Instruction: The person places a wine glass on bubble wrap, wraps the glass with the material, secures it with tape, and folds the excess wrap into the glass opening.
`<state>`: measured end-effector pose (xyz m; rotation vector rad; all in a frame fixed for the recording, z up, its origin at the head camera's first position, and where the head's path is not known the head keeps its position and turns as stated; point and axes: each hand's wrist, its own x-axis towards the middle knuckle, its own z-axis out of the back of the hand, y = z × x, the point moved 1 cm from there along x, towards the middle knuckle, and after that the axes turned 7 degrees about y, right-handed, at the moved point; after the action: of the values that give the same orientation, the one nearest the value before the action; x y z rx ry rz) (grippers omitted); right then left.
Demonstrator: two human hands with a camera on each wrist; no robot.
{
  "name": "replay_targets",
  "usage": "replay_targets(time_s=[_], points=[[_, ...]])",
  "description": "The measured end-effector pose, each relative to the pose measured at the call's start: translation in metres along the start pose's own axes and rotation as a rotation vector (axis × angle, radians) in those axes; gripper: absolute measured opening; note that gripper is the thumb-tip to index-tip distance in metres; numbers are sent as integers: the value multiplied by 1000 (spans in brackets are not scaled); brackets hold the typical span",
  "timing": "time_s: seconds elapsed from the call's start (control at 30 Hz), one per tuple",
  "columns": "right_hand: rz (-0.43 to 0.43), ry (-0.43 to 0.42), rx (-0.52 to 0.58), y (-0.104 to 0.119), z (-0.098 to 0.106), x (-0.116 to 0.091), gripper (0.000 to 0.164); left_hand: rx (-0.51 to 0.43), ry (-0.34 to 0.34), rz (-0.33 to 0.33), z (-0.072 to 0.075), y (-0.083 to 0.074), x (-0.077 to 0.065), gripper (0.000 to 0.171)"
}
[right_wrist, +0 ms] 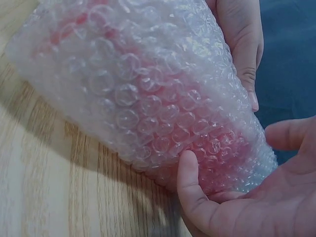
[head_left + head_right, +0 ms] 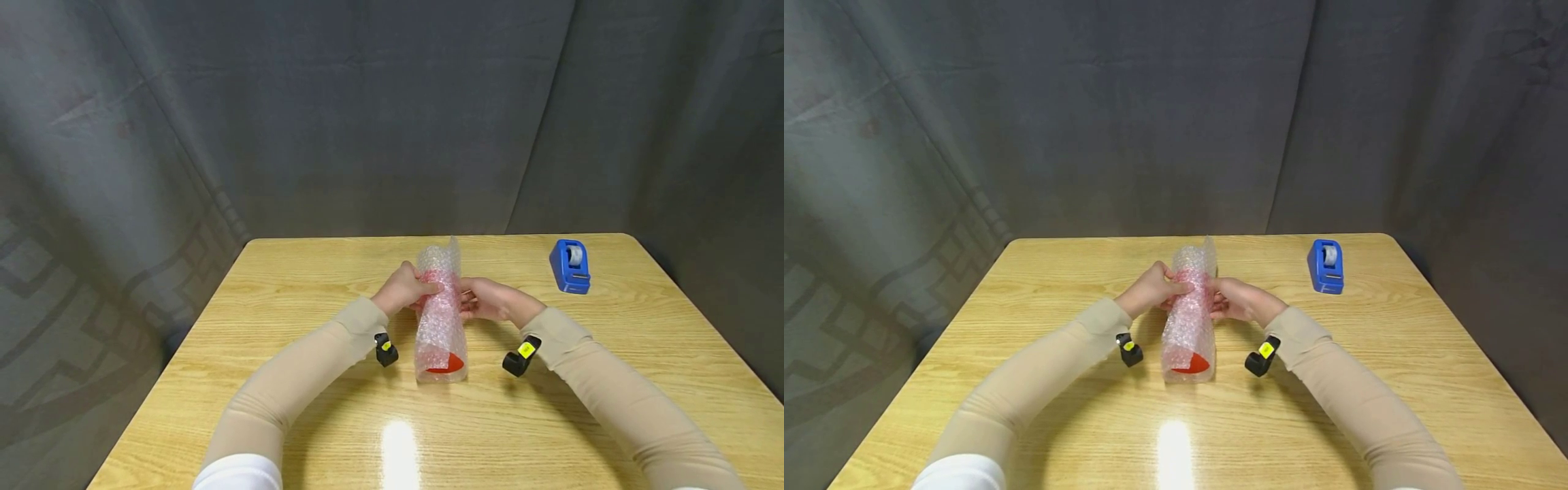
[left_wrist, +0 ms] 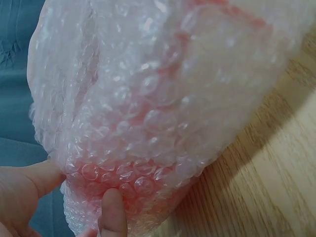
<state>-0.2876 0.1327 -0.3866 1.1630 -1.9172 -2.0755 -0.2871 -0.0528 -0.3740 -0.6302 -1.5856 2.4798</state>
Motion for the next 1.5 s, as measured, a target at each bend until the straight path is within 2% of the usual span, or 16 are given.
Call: replay_targets(time_s=[0.13,0.37,0.73,0.87,1.03,1.33,1.5], points=[[-19,-30,-47,1,-1,2,28,-4,-2,5,0,0,0,39],[4,-45,-93,0,-3,2,22,11,-12,16,-1,0,1,40],[8,-57,-97,0,-3,2,22,-11,42,-24,1,-1,-3,50],[18,-45,-102,0,-3,2,21,-8,41,-29,0,0,-3,42],[35,-29,-91,0,-3,2,16,38,26,12,0,1,-4,30],[10,-39,-109,3,-6,0,19,108,2,63,0,1,-5,36],[-10,-25,-123,4,-5,2,28,87,26,59,2,2,-5,35]])
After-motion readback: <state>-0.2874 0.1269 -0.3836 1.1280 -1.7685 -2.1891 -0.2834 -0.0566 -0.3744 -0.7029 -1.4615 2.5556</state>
